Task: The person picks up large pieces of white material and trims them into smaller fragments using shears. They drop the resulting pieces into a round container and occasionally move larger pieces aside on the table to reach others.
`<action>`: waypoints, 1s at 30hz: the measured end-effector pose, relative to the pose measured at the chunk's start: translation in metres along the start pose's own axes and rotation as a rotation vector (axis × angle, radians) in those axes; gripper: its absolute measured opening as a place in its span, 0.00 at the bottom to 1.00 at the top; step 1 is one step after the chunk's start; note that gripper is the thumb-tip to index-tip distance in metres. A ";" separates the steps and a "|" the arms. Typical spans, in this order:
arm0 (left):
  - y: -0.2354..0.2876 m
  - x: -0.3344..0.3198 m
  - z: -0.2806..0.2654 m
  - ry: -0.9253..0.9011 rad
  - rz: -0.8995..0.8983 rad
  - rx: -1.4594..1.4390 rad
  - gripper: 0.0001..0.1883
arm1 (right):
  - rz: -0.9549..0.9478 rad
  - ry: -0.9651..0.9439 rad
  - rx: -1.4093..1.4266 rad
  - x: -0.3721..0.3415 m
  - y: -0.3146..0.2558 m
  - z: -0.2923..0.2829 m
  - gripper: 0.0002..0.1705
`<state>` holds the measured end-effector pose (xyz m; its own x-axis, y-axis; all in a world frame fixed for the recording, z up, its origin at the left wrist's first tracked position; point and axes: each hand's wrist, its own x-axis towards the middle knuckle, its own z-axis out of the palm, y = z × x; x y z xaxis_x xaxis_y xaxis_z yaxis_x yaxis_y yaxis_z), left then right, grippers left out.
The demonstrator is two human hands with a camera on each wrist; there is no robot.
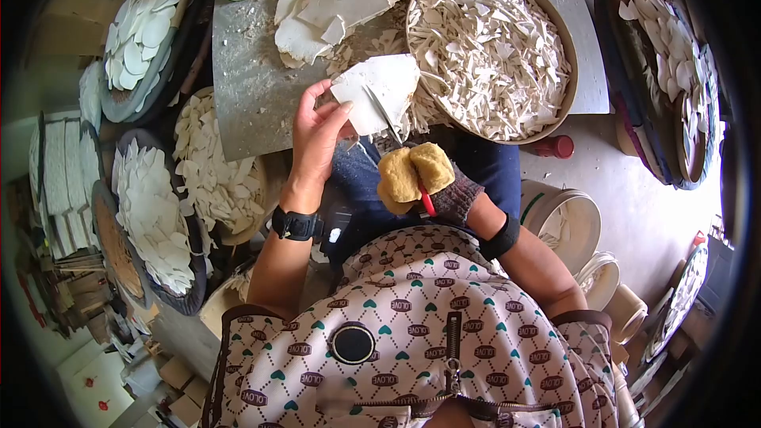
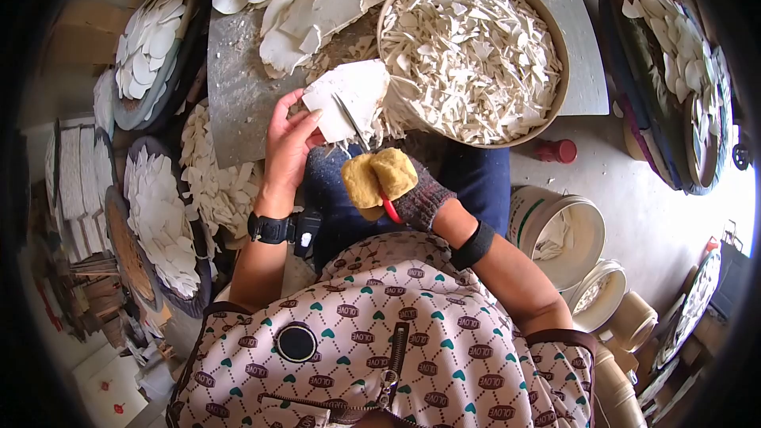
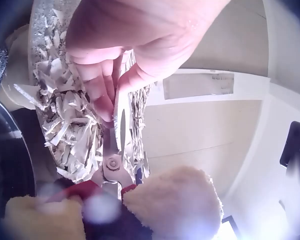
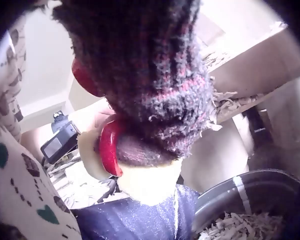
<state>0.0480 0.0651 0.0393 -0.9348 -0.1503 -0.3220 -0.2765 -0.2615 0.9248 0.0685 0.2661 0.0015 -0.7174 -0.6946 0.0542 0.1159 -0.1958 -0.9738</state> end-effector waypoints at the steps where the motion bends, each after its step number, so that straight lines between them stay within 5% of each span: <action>1: 0.001 0.000 -0.001 -0.011 -0.005 0.004 0.23 | -0.014 -0.003 -0.009 0.001 0.003 0.000 0.09; 4: 0.002 0.001 -0.003 -0.044 -0.046 0.005 0.23 | -0.109 0.020 -0.212 0.005 0.003 0.000 0.08; 10: -0.001 -0.001 -0.006 -0.068 -0.086 0.001 0.23 | 0.095 0.100 -0.125 0.000 0.015 0.001 0.09; 14: -0.004 -0.002 -0.006 -0.056 -0.039 0.000 0.23 | -0.121 0.036 -0.554 0.006 0.016 -0.006 0.10; 17: -0.003 -0.005 -0.007 -0.101 -0.041 0.011 0.22 | -0.221 0.077 -0.564 0.010 0.007 0.002 0.11; 22: -0.004 -0.010 -0.007 -0.098 0.034 0.104 0.20 | -0.104 -0.018 -0.356 0.012 0.014 0.000 0.17; 25: -0.001 -0.020 0.004 -0.006 0.032 0.021 0.19 | 0.111 0.027 0.126 0.010 -0.007 0.010 0.18; 27: -0.007 -0.019 0.003 0.025 0.046 0.024 0.18 | 0.127 0.028 0.172 0.009 -0.005 0.011 0.17; 30: -0.012 -0.017 -0.003 0.003 0.050 0.017 0.17 | 0.010 -0.035 -0.168 0.006 0.004 0.002 0.16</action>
<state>0.0675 0.0682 0.0331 -0.9469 -0.1657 -0.2755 -0.2329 -0.2370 0.9432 0.0665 0.2600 -0.0012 -0.6924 -0.7199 0.0491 0.0042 -0.0721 -0.9974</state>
